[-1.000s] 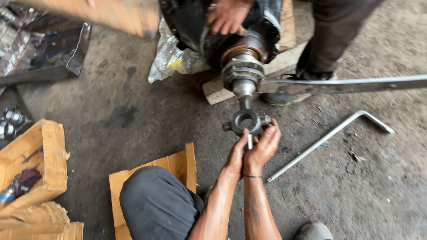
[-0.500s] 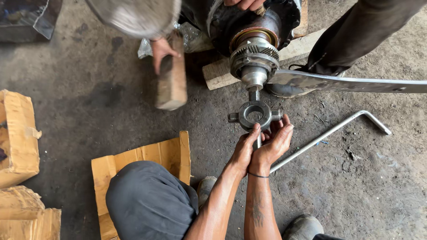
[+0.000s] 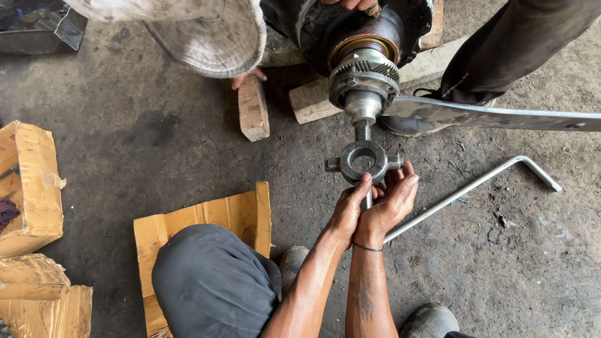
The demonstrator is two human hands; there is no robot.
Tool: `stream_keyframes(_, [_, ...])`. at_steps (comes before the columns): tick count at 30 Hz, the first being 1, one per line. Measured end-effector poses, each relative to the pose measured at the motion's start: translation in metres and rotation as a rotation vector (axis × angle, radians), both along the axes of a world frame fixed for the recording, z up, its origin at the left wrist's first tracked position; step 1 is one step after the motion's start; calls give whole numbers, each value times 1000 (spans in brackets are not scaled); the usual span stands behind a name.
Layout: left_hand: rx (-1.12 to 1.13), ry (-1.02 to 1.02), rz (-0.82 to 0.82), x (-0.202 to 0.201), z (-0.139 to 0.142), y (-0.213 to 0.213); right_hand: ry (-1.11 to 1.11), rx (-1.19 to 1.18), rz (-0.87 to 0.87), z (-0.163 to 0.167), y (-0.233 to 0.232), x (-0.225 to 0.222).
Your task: The person uses a socket wrench and a metal rod to loosen and remove a nut from a mechanical part. They then remove a small ring from the shaft and place the tools on the floor.
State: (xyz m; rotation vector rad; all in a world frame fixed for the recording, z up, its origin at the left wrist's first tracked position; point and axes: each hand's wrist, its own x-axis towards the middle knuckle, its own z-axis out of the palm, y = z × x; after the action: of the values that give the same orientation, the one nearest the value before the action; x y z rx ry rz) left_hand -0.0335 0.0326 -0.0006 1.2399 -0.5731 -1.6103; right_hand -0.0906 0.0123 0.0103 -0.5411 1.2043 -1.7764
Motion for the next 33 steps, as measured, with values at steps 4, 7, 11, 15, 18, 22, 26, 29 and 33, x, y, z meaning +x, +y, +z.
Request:
stream_keyframes(4, [-3, 11, 9, -1, -3, 0, 20, 3, -4, 1, 1, 0])
stream_keyframes(7, [6, -3, 4, 0, -3, 0, 26, 0, -6, 1, 1, 0])
stream_keyframes(11, [14, -10, 6, 0, -2, 0, 26, 5, -6, 2, 0, 0])
stream_keyframes(15, [19, -21, 1, -1, -2, 0, 24, -2, -1, 4, 1, 0])
stream_keyframes(18, [9, -32, -2, 0, -1, 0, 21, 2, 2, 4, 2, 0])
stream_keyframes(22, [-1, -45, 2, 1, 1, 0, 8, 10, -5, 4, 1, 1])
stream_keyframes(26, [18, -16, 11, 0, 0, 0, 15, 33, -9, 3, 1, 0])
stream_keyframes(29, [-5, -5, 16, 1, -1, 1, 16, 38, -9, 2, 0, 0])
stream_keyframes(33, [-35, -21, 9, 1, 3, 0, 14, 47, -16, 1, 1, 0])
